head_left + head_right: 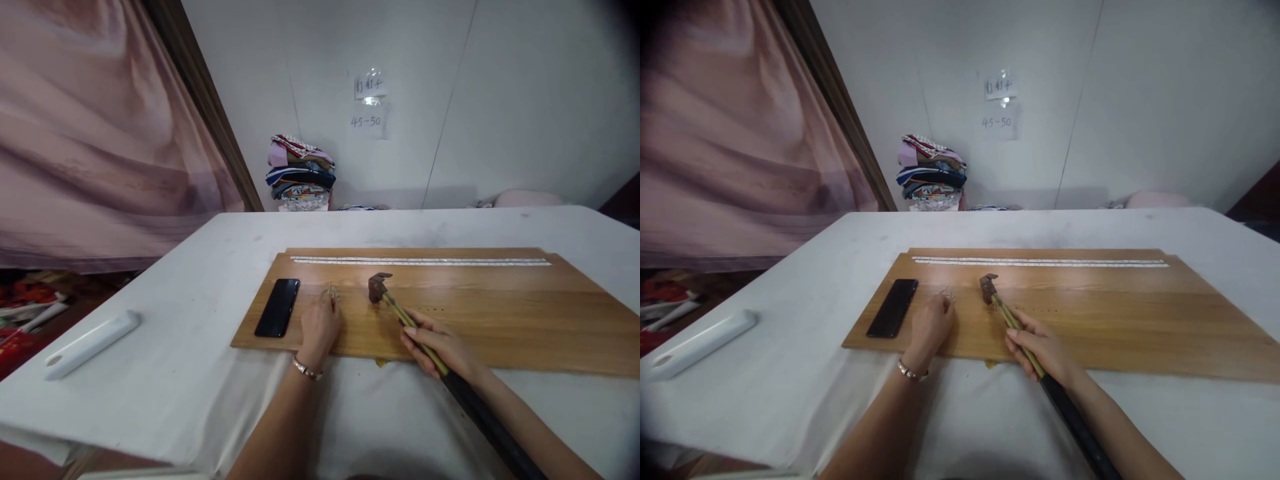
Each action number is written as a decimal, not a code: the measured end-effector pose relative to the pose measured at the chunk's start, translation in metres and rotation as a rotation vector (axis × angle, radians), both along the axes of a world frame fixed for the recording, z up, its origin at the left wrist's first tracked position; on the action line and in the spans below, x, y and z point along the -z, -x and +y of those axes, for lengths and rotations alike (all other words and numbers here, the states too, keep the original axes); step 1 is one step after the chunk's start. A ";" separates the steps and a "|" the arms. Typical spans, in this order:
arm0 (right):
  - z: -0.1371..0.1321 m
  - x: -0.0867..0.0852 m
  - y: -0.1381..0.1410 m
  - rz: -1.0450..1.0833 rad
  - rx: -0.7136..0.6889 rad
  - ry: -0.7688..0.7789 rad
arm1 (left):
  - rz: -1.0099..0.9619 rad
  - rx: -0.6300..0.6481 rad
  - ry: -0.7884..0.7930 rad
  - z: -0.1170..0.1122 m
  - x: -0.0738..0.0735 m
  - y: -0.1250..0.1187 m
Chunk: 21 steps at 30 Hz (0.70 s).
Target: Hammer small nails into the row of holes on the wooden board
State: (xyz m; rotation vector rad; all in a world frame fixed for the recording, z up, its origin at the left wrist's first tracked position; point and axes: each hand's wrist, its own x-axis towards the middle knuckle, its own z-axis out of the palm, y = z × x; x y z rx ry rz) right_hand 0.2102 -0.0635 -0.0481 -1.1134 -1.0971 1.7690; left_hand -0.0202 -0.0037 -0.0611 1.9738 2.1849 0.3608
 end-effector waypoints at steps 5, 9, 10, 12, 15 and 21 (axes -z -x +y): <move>0.000 0.001 0.000 0.017 -0.008 -0.006 | -0.026 0.006 0.017 0.000 -0.001 0.000; 0.000 0.000 0.001 0.035 -0.024 -0.030 | -0.022 0.027 0.005 0.000 -0.001 -0.001; 0.000 -0.001 0.002 0.038 -0.024 -0.033 | -0.019 0.026 0.014 0.000 -0.001 -0.001; 0.001 -0.002 0.003 0.043 -0.017 -0.030 | -0.015 0.022 0.038 0.000 -0.002 -0.002; 0.002 -0.001 0.004 0.053 -0.013 -0.019 | -0.010 0.028 0.046 0.000 -0.003 -0.002; 0.003 0.001 0.003 0.032 -0.042 -0.031 | -0.011 0.045 0.008 0.001 0.003 0.002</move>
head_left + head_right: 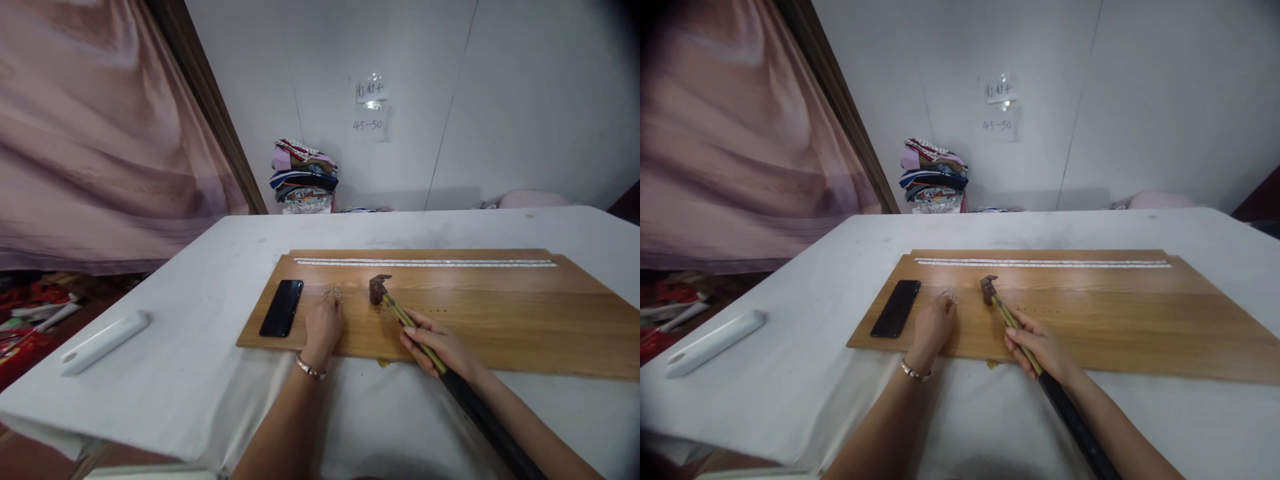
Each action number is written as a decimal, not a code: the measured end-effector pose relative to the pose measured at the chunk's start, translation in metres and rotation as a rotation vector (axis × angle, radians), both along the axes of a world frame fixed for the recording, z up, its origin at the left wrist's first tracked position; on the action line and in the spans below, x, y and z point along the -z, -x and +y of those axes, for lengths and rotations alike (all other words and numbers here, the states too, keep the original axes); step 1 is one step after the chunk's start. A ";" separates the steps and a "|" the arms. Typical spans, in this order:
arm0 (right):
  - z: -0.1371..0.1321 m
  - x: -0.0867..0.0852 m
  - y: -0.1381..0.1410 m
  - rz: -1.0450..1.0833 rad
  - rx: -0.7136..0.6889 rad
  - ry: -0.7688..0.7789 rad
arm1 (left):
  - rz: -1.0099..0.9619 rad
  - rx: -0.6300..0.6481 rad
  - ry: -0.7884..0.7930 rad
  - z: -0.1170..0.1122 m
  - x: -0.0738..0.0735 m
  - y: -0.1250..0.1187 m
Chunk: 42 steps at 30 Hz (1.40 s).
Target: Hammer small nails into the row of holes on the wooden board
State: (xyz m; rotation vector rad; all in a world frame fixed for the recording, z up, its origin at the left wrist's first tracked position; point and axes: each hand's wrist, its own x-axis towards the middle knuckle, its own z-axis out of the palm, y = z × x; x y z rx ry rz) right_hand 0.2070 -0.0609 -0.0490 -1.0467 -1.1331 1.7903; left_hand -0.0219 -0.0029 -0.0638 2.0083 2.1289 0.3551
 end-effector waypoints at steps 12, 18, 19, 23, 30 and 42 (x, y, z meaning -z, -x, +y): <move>0.001 0.005 -0.001 0.019 0.006 -0.021 | -0.069 0.127 -0.096 -0.010 0.004 -0.017; 0.002 0.006 -0.002 0.007 -0.004 -0.017 | -0.035 0.301 -0.036 -0.021 0.008 -0.035; 0.002 0.006 -0.002 0.003 -0.006 -0.015 | -0.035 0.300 -0.033 -0.022 0.008 -0.036; 0.001 0.004 -0.002 0.004 -0.004 -0.026 | -0.037 0.265 -0.011 -0.021 0.008 -0.034; 0.003 0.007 -0.001 0.007 -0.013 -0.019 | -0.053 0.203 -0.071 -0.017 0.011 -0.030; 0.001 -0.002 -0.002 0.012 -0.001 -0.039 | -0.058 0.204 -0.057 -0.016 0.011 -0.031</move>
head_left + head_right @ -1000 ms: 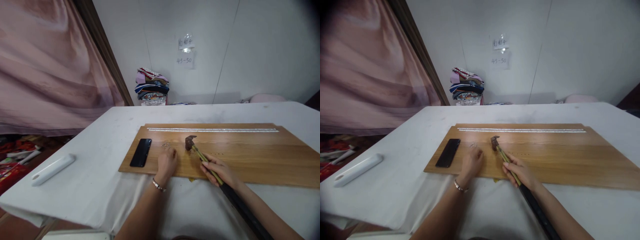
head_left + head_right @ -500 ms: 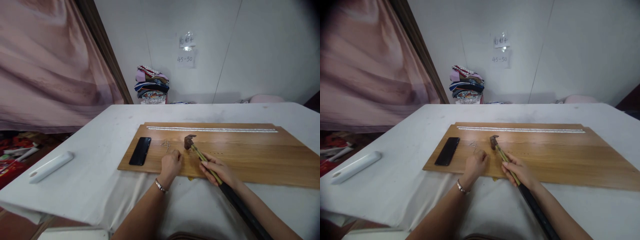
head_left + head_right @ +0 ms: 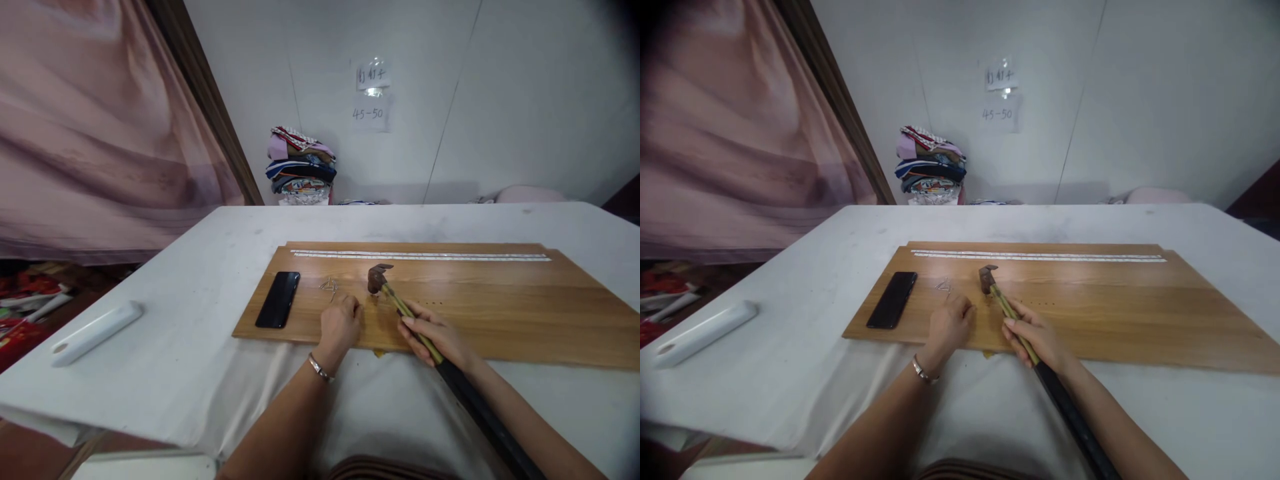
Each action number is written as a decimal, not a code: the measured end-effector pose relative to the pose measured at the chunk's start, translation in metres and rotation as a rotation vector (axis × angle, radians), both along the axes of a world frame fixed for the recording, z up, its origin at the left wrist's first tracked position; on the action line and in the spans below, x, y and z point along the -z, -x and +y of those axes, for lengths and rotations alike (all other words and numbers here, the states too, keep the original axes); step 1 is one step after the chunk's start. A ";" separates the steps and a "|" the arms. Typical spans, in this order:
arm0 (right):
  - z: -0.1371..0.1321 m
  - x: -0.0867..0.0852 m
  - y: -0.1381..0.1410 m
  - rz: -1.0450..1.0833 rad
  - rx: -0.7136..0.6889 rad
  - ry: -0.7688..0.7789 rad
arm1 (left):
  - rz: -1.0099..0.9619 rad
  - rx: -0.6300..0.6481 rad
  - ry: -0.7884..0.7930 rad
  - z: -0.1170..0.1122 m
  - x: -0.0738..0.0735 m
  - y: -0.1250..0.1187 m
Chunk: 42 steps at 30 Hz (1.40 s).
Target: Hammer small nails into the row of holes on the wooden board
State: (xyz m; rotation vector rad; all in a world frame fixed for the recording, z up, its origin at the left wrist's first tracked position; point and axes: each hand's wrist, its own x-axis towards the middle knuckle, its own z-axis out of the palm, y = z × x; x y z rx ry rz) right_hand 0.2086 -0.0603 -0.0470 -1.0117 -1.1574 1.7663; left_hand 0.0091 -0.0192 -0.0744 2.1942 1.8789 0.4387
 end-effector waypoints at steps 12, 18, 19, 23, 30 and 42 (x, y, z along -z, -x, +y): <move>-0.001 0.004 0.000 -0.007 0.005 0.028 | -0.021 0.011 0.034 -0.001 -0.004 0.000; -0.002 0.006 0.000 -0.011 -0.011 0.002 | -0.027 0.006 0.041 -0.001 -0.004 0.000; -0.002 0.008 0.000 -0.012 -0.010 0.011 | -0.029 0.008 0.028 -0.001 -0.004 0.000; 0.000 0.012 0.000 -0.008 -0.007 0.032 | -0.037 0.018 0.003 -0.002 0.000 0.000; -0.002 0.006 0.000 -0.027 0.008 -0.010 | -0.072 -0.078 -0.007 0.005 -0.009 0.014; -0.001 0.007 0.001 -0.024 -0.037 -0.027 | 0.061 -0.294 -0.016 0.021 -0.011 0.046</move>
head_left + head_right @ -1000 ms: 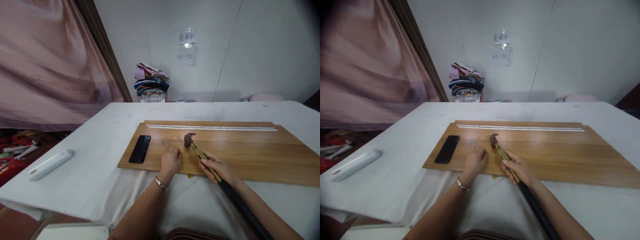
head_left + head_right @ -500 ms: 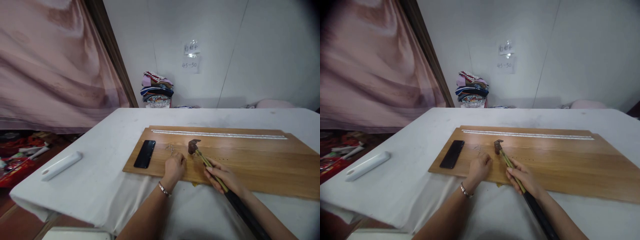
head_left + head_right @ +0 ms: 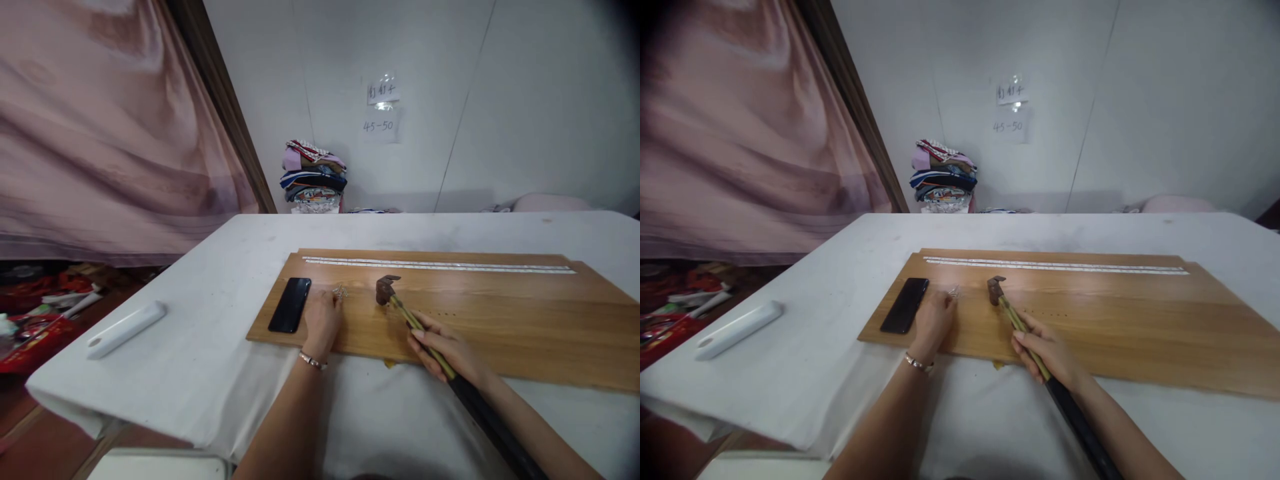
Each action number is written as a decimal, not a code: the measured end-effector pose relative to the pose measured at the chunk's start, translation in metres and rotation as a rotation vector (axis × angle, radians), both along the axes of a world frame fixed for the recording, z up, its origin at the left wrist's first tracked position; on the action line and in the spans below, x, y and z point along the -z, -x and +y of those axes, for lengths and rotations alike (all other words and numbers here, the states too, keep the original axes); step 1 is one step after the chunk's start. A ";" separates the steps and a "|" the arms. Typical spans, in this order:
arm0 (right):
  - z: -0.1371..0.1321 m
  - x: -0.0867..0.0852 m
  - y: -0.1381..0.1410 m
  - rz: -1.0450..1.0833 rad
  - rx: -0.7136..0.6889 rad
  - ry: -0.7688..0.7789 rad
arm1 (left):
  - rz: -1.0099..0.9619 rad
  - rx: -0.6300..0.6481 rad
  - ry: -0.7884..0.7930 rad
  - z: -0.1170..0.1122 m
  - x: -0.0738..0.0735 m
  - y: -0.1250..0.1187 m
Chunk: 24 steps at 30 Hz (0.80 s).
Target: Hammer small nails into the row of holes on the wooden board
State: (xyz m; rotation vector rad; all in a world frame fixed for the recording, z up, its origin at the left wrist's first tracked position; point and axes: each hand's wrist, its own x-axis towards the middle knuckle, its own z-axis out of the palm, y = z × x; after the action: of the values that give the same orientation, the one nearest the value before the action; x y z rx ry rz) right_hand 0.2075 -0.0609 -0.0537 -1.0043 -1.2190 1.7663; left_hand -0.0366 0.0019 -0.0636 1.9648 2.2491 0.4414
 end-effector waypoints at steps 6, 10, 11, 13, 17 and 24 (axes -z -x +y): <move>-0.002 -0.005 0.000 0.032 0.029 0.015 | -0.095 0.042 -0.104 -0.002 0.000 -0.008; -0.002 -0.004 -0.001 0.036 0.037 0.039 | -0.144 0.189 -0.026 -0.009 0.002 -0.024; -0.001 -0.003 0.000 0.039 0.033 0.042 | -0.137 0.218 0.009 -0.010 0.003 -0.028; 0.000 -0.002 0.000 0.044 0.027 0.047 | -0.113 0.262 0.049 -0.013 0.003 -0.033; 0.001 -0.001 0.000 0.040 0.033 0.056 | -0.074 0.286 0.042 -0.014 0.003 -0.036; 0.000 0.000 -0.001 0.064 0.019 0.038 | -0.074 0.282 0.040 -0.014 0.001 -0.036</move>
State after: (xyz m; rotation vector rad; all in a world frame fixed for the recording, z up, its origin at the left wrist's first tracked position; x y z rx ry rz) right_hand 0.2082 -0.0613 -0.0533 -0.9705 -1.1367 1.7993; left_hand -0.0002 -0.0120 -0.0646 2.1616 1.8833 0.4233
